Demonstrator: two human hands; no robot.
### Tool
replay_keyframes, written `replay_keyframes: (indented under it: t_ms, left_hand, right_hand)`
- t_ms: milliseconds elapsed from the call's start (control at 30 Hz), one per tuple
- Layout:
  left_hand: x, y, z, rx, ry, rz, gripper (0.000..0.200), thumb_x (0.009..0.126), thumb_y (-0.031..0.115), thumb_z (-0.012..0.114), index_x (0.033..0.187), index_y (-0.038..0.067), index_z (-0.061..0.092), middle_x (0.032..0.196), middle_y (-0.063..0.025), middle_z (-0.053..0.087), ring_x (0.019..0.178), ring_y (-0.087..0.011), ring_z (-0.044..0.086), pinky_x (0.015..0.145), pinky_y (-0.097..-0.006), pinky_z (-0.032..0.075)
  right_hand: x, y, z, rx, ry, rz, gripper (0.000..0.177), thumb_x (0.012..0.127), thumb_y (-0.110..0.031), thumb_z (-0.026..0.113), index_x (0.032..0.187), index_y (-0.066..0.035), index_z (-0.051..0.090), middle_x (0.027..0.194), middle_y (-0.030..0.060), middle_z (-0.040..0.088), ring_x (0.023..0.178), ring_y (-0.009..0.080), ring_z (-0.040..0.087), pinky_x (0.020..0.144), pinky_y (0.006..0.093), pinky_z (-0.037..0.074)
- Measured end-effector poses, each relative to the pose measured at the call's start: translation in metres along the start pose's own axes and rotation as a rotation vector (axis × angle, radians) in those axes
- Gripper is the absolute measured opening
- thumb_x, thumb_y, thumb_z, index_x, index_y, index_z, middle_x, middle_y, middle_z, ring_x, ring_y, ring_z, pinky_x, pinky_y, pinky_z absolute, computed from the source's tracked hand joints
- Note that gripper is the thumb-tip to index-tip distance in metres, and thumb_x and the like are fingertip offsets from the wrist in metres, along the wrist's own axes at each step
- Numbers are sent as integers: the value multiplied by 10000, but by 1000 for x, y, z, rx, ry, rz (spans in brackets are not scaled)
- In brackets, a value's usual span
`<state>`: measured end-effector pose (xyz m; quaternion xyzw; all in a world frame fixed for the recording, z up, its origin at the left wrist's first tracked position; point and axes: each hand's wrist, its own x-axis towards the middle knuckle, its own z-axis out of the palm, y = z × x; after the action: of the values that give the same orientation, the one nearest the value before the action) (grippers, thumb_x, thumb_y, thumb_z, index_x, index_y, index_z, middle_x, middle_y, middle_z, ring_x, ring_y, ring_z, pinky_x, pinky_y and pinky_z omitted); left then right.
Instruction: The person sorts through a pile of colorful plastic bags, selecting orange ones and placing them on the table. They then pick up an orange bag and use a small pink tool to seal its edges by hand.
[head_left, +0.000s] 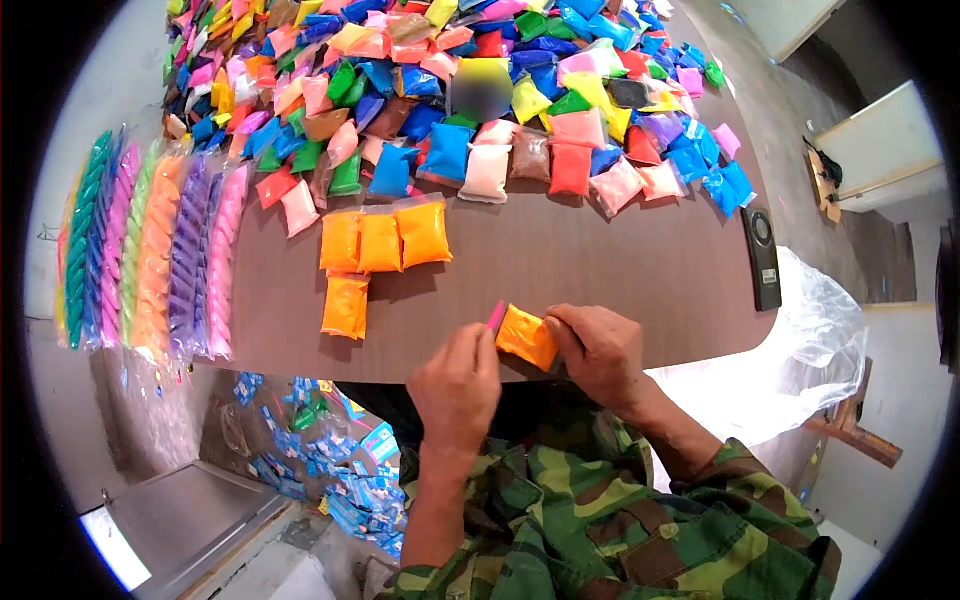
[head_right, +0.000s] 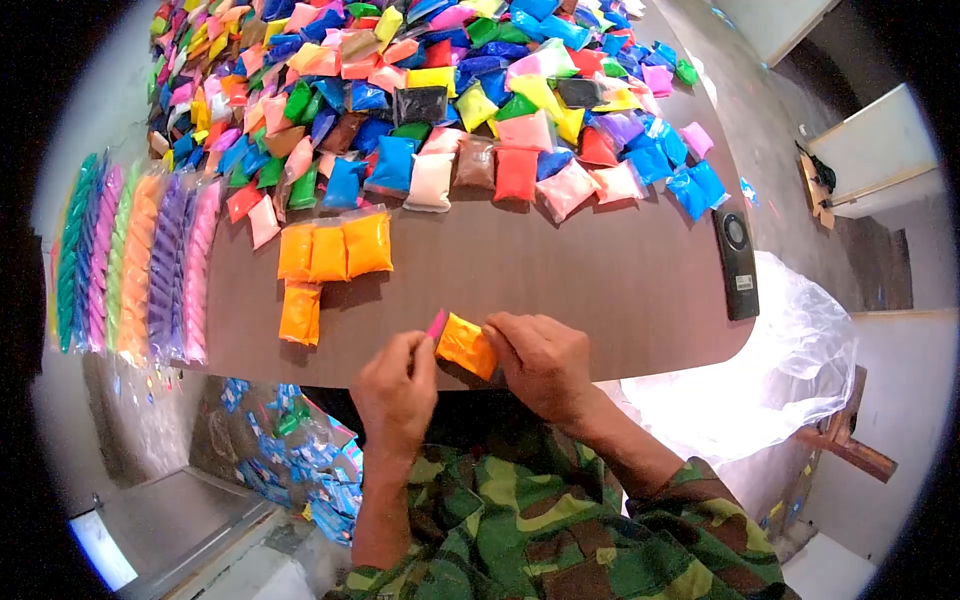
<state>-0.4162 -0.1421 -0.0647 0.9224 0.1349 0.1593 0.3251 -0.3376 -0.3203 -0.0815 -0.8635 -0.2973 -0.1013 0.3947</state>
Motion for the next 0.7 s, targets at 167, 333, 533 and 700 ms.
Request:
replay_keyframes:
  t_ms: [167, 333, 533, 700]
  left_hand:
    - [3, 10, -10, -127, -19, -25, 110, 933, 86, 767, 1017, 31, 725, 847, -160, 726, 716, -281, 728, 645, -350, 555]
    - [1, 24, 5, -20, -171, 87, 104, 932, 106, 757, 992, 42, 702, 895, -159, 730, 770, -359, 725, 648, -410, 557]
    - [16, 8, -5, 9, -97, 40, 73, 953, 94, 723, 991, 43, 686, 898, -160, 734, 812, -378, 725, 672, -432, 565]
    - [1, 12, -3, -83, -40, 45, 95, 949, 105, 740, 1011, 53, 690, 887, -163, 734, 790, -373, 728, 665, -421, 571]
  right_hand:
    - [-3, 0, 2, -10, 3, 0, 106, 958, -142, 739, 995, -44, 723, 837, 108, 741, 684, 269, 708, 596, 371, 563]
    - [-2, 1, 1, -12, 24, -16, 101, 956, -135, 738, 993, -42, 723, 842, 108, 743, 685, 270, 706, 601, 363, 564]
    - [-2, -1, 4, -8, 45, -30, 91, 949, -132, 739, 983, -49, 720, 840, 112, 734, 701, 281, 705, 611, 366, 560]
    - [-4, -2, 1, -41, 40, -15, 96, 949, -122, 727, 1018, -60, 705, 852, 111, 731, 697, 282, 698, 607, 377, 552]
